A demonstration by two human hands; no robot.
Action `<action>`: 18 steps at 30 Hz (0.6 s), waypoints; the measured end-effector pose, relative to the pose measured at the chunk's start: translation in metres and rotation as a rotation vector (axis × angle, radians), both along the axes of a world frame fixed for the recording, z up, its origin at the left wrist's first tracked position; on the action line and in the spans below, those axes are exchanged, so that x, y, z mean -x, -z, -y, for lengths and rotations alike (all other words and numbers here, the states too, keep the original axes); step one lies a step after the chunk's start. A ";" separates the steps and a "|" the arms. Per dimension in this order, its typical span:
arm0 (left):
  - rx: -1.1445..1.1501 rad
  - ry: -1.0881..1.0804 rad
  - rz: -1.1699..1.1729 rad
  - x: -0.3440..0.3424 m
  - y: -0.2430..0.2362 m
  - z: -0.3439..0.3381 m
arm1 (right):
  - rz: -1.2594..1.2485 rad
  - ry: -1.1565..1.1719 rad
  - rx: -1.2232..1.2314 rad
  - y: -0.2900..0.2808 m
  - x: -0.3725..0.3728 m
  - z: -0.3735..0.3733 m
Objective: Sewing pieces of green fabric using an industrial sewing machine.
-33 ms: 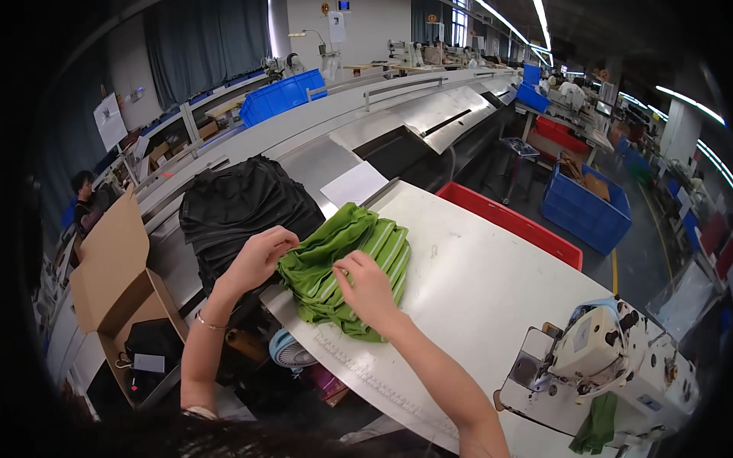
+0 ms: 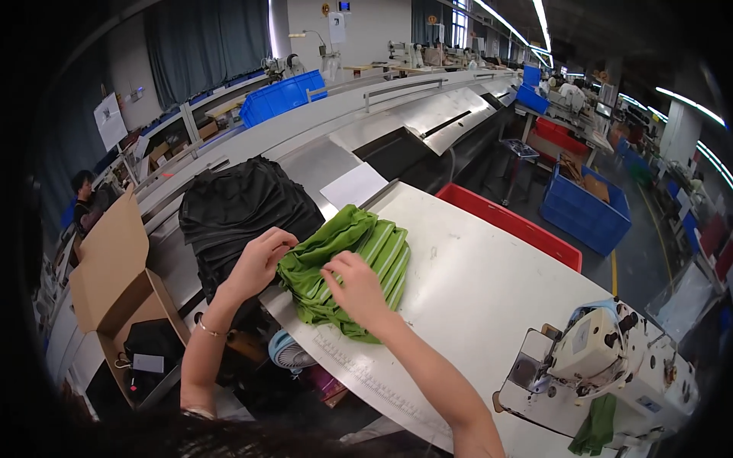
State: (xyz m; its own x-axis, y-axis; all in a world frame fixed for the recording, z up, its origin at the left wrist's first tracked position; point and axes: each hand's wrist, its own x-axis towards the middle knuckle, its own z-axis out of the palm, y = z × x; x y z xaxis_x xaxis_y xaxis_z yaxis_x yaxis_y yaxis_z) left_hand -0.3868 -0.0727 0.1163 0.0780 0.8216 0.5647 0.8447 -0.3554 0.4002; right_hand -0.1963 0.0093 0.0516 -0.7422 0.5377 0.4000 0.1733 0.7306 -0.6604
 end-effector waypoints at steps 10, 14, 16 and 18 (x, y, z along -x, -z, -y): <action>0.064 -0.166 -0.047 -0.047 0.107 0.009 | -0.685 0.210 1.192 0.031 0.048 -0.035; 0.068 -0.244 -0.209 -0.034 0.115 0.004 | -1.330 0.121 0.955 -0.038 -0.052 -0.113; 0.190 -0.237 -0.190 -0.038 0.095 -0.007 | -1.135 0.193 0.596 -0.093 -0.115 -0.126; 0.226 -0.266 -0.222 -0.030 0.093 -0.018 | -1.163 0.145 0.536 -0.131 -0.138 -0.114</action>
